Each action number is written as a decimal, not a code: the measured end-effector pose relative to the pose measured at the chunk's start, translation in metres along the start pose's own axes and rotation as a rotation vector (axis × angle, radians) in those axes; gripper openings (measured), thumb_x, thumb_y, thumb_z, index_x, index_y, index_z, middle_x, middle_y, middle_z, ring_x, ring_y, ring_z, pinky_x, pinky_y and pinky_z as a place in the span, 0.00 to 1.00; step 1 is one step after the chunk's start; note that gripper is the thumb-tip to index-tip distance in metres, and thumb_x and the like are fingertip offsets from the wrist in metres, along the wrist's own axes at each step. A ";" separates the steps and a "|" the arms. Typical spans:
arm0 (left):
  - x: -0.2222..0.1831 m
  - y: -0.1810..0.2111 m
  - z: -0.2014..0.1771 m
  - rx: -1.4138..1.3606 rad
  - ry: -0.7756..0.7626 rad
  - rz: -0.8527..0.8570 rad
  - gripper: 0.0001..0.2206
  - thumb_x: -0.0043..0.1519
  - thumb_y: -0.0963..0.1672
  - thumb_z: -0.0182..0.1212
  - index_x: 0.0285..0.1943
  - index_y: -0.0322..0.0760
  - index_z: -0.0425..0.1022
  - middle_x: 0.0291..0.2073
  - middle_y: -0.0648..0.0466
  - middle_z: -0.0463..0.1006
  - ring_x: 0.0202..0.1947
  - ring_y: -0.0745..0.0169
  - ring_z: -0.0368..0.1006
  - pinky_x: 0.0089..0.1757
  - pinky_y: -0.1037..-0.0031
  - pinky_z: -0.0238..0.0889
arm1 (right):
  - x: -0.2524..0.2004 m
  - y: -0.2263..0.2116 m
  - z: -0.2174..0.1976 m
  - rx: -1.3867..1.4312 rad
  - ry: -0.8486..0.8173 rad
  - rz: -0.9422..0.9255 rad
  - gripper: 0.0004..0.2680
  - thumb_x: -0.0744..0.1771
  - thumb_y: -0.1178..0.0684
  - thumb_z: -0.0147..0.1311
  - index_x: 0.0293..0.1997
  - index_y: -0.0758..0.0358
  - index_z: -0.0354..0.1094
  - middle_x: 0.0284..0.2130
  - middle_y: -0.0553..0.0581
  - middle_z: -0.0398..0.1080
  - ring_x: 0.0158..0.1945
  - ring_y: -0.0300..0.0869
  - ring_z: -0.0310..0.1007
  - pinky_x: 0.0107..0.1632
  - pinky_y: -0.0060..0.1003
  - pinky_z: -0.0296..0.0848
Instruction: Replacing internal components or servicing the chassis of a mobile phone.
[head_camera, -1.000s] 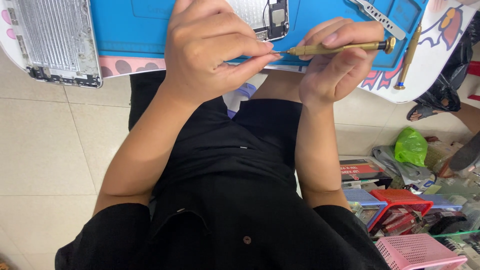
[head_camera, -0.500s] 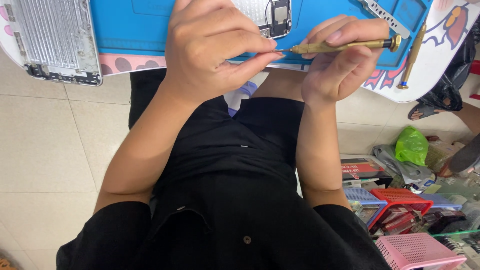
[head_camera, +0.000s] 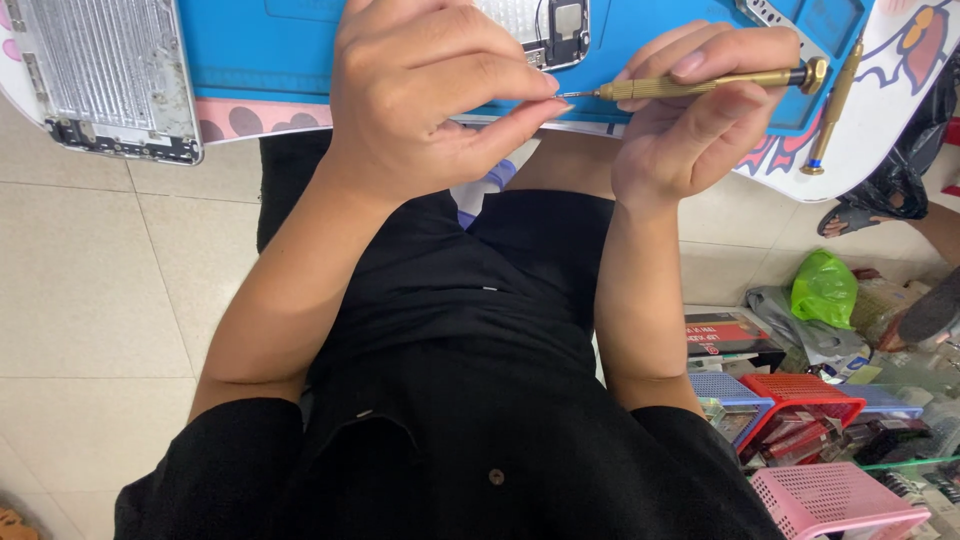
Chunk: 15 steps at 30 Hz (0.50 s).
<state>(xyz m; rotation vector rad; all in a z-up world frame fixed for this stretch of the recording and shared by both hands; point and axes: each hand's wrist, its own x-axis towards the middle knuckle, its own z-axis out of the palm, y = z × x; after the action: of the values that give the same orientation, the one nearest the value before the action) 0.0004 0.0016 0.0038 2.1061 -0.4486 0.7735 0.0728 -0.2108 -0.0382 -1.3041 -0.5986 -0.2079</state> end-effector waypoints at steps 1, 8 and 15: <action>0.000 0.000 0.000 -0.008 -0.002 0.001 0.09 0.56 0.40 0.78 0.41 0.42 0.83 0.38 0.61 0.80 0.39 0.64 0.73 0.41 0.70 0.59 | 0.000 0.000 0.000 -0.006 -0.002 -0.002 0.15 0.74 0.40 0.39 0.43 0.65 0.55 0.26 0.61 0.60 0.23 0.46 0.63 0.27 0.33 0.65; 0.002 0.000 0.002 -0.018 0.013 0.017 0.08 0.57 0.39 0.77 0.41 0.42 0.84 0.36 0.61 0.81 0.38 0.66 0.74 0.40 0.72 0.60 | 0.000 -0.001 0.000 -0.009 -0.009 0.004 0.15 0.73 0.39 0.38 0.43 0.65 0.54 0.26 0.61 0.60 0.23 0.46 0.63 0.27 0.32 0.64; 0.001 -0.001 0.002 -0.019 0.021 0.024 0.08 0.57 0.39 0.77 0.41 0.42 0.83 0.36 0.61 0.80 0.37 0.66 0.74 0.38 0.73 0.60 | 0.001 0.000 0.000 -0.029 -0.004 -0.010 0.16 0.73 0.39 0.38 0.43 0.64 0.54 0.25 0.61 0.60 0.22 0.45 0.63 0.26 0.32 0.64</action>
<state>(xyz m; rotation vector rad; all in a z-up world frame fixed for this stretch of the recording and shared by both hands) 0.0025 0.0003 0.0029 2.0764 -0.4688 0.8011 0.0732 -0.2109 -0.0379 -1.3304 -0.6078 -0.2231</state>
